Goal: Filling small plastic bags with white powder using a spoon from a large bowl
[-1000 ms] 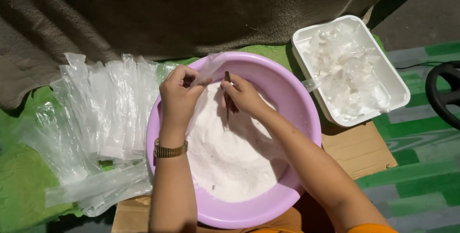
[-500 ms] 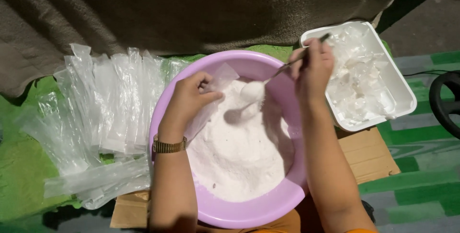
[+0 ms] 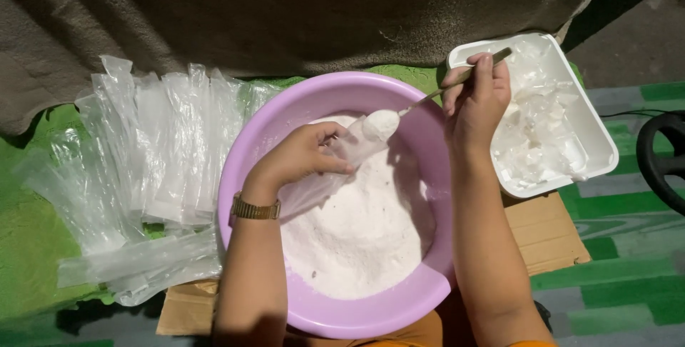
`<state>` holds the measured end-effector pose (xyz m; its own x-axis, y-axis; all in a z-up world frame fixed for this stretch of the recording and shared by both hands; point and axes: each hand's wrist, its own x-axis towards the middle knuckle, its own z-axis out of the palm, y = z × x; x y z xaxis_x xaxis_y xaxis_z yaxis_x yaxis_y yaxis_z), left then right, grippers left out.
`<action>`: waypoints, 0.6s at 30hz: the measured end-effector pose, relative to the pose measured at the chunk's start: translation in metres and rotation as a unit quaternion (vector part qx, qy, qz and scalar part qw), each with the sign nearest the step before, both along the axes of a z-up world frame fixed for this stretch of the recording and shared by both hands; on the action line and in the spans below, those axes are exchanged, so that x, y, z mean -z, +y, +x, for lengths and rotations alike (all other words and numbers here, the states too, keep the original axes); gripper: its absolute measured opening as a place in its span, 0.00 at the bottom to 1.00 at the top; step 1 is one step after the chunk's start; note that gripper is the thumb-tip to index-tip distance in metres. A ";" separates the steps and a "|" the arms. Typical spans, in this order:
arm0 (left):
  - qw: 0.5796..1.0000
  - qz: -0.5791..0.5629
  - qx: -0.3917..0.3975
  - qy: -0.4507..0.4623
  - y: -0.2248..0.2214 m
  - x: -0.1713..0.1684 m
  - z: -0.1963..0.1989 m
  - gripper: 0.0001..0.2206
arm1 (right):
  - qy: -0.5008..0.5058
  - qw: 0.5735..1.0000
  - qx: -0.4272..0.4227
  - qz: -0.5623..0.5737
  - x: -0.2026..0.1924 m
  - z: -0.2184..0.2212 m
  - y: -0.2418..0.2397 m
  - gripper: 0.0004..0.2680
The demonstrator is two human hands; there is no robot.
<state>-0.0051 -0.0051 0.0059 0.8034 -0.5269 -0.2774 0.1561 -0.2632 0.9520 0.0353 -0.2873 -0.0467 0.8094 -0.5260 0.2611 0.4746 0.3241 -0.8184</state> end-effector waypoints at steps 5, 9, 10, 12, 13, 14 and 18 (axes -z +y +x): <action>0.999 -0.041 0.003 0.008 -0.016 0.025 0.010 0.20 | -0.031 0.997 -0.075 -0.017 -0.010 -0.015 0.025 0.06; 0.995 -0.101 -0.019 0.007 -0.023 -0.009 -0.002 0.19 | -0.060 0.983 -0.170 0.013 0.003 -0.017 0.021 0.11; 0.995 -0.101 -0.024 0.007 -0.019 0.022 0.009 0.19 | -0.059 0.983 -0.175 0.013 0.004 -0.014 0.014 0.11; 0.994 -0.097 -0.046 -0.029 -0.013 0.083 0.032 0.22 | -0.093 0.987 -0.127 0.012 0.004 -0.006 -0.001 0.11; 0.994 -0.097 -0.049 -0.029 -0.011 0.056 0.022 0.22 | -0.093 0.987 -0.129 0.012 0.002 -0.004 -0.004 0.11; 0.995 -0.057 -0.075 -0.044 -0.009 0.029 0.013 0.22 | -0.101 0.991 -0.083 0.031 0.000 -0.002 -0.008 0.11; 0.958 0.079 -0.137 -0.241 -0.003 0.002 0.001 0.16 | -0.048 0.998 -0.013 -0.039 0.007 0.001 -0.015 0.09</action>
